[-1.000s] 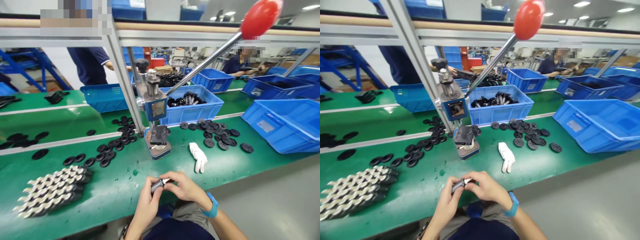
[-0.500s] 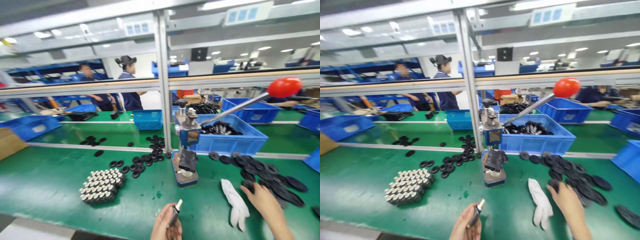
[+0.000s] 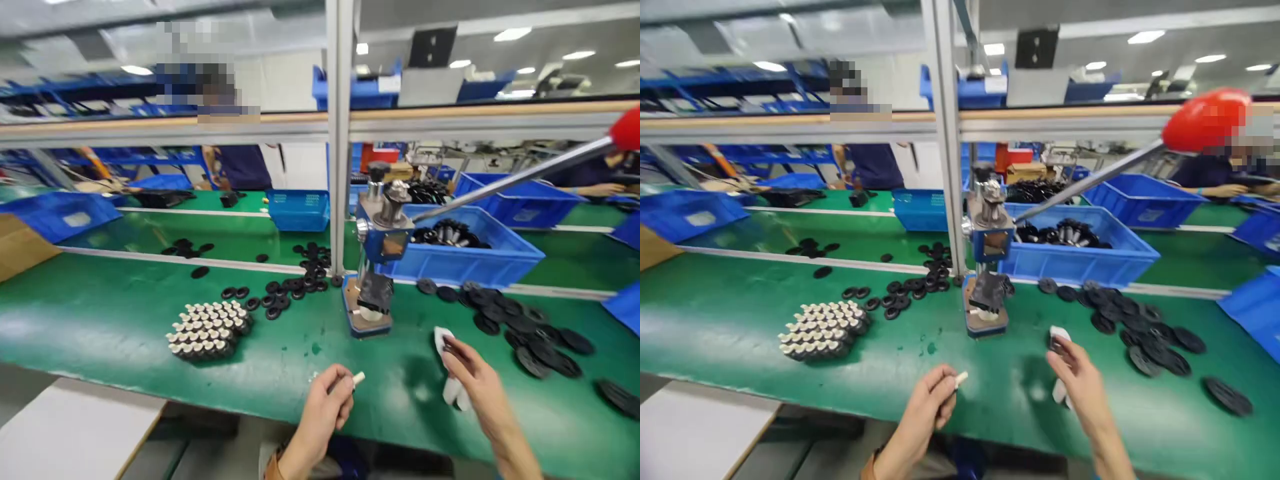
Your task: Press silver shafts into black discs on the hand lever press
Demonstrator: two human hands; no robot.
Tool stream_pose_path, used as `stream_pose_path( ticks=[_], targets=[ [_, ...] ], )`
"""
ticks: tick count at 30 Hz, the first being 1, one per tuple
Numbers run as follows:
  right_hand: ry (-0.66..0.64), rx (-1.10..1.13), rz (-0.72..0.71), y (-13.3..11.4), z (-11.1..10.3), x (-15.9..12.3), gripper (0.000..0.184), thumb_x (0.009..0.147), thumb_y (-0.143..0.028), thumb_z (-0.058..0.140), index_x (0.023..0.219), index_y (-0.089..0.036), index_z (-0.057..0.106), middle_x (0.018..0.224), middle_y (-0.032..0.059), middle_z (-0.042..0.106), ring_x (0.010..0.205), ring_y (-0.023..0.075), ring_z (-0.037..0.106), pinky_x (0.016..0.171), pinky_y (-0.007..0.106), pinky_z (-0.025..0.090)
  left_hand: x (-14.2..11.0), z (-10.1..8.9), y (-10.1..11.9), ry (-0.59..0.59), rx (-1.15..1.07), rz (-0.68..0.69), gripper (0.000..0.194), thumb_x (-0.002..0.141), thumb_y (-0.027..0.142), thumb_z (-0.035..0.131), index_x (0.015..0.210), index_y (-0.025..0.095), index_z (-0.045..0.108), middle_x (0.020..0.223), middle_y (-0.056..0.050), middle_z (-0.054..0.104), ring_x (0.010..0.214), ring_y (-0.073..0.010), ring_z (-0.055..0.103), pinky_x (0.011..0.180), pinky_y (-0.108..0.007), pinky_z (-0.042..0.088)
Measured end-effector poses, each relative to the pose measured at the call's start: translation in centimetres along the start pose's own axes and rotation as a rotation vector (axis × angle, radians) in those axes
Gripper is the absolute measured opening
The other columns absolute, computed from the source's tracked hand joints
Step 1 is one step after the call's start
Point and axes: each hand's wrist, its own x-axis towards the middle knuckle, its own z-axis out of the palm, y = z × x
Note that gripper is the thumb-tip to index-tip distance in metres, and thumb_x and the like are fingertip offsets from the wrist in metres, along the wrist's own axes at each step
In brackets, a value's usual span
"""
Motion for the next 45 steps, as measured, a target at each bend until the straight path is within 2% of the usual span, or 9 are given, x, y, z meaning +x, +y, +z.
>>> stream_pose_path(
  ticks=[4,8,12,18,22,25,33,38,45],
  targets=[
    [-0.414,0.682,0.223,-2.7,5.0,-4.7,0.069,0.072,-0.066,0.081,0.119,-0.016,0.075,0.091,0.0093,0.068,0.072,0.0181,0.055,0.063,0.03,0.048,-0.6,0.7,1.9,-0.065,0.227,0.08,0.033,0.085,0.052,0.067,0.083,0.02,0.056,0.053,0.01,0.04,0.045,-0.0072,0.029,0.043,-0.019,0.023],
    [-0.59,0.951,0.323,-2.9,7.5,-7.1,0.062,0.08,-0.061,0.078,0.12,-0.014,0.076,0.093,0.0085,0.064,0.073,0.0161,0.051,0.063,0.029,0.046,-1.2,1.1,2.8,-0.081,0.443,0.204,0.022,0.086,0.04,0.064,0.081,0.019,0.059,0.059,0.007,0.048,0.052,-0.0095,0.039,0.05,-0.021,0.031],
    [-0.654,0.924,0.3,-2.8,8.3,-7.9,0.064,0.081,-0.063,0.078,0.123,-0.014,0.075,0.084,0.006,0.062,0.072,0.0162,0.05,0.065,0.028,0.046,-1.4,1.5,2.9,-0.086,0.522,0.232,0.019,0.087,0.037,0.061,0.081,0.019,0.06,0.06,0.005,0.054,0.054,-0.0109,0.043,0.053,-0.022,0.034],
    [-0.677,0.668,0.158,-2.9,8.0,-7.1,0.071,0.068,-0.061,0.089,0.127,-0.025,0.073,0.111,0.0065,0.058,0.087,0.0176,0.053,0.072,0.026,0.048,-1.0,1.0,2.3,-0.087,0.612,0.212,0.017,0.089,0.035,0.06,0.084,0.019,0.061,0.064,0.004,0.057,0.056,-0.012,0.046,0.055,-0.023,0.035],
    [-0.725,0.532,0.051,-2.6,7.2,-6.2,0.076,0.068,-0.065,0.088,0.133,-0.028,0.071,0.113,0.0057,0.051,0.1,0.0211,0.053,0.083,0.029,0.047,-1.1,0.1,2.5,-0.166,0.688,0.201,0.014,0.091,0.031,0.061,0.1,0.021,0.063,0.071,0.003,0.061,0.062,-0.0142,0.05,0.062,-0.026,0.038],
    [-0.791,0.57,0.037,-2.2,6.9,-6.0,0.075,0.069,-0.06,0.09,0.134,-0.03,0.069,0.116,0.0054,0.049,0.103,0.021,0.052,0.084,0.029,0.047,-1.3,-0.3,2.8,-0.214,0.748,0.205,0.017,0.092,0.032,0.062,0.106,0.022,0.06,0.073,0.004,0.06,0.064,-0.0153,0.051,0.066,-0.027,0.037],
    [-0.792,0.669,0.084,-1.9,7.3,-6.1,0.081,0.059,-0.056,0.096,0.131,-0.028,0.071,0.116,0.0057,0.049,0.096,0.0198,0.052,0.082,0.03,0.049,-1.4,-0.4,2.6,-0.236,0.718,0.15,0.015,0.095,0.035,0.059,0.091,0.022,0.054,0.065,0.007,0.052,0.06,-0.0138,0.047,0.06,-0.026,0.031],
    [-0.823,0.598,0.034,-1.3,6.8,-5.8,0.081,0.062,-0.05,0.096,0.134,-0.028,0.069,0.122,0.0071,0.05,0.109,0.0235,0.054,0.093,0.034,0.05,-1.5,-0.4,3.0,-0.253,0.732,0.129,0.014,0.09,0.032,0.065,0.094,0.022,0.056,0.073,0.005,0.057,0.067,-0.0146,0.05,0.063,-0.026,0.034],
    [-0.823,0.557,-0.043,-0.8,6.6,-5.6,0.08,0.064,-0.047,0.096,0.137,-0.03,0.066,0.125,0.0073,0.049,0.113,0.0237,0.055,0.101,0.038,0.048,-1.8,-0.4,3.2,-0.276,0.651,0.087,0.017,0.091,0.035,0.062,0.087,0.022,0.052,0.066,0.007,0.052,0.061,-0.0129,0.044,0.058,-0.025,0.031]
  ],
)
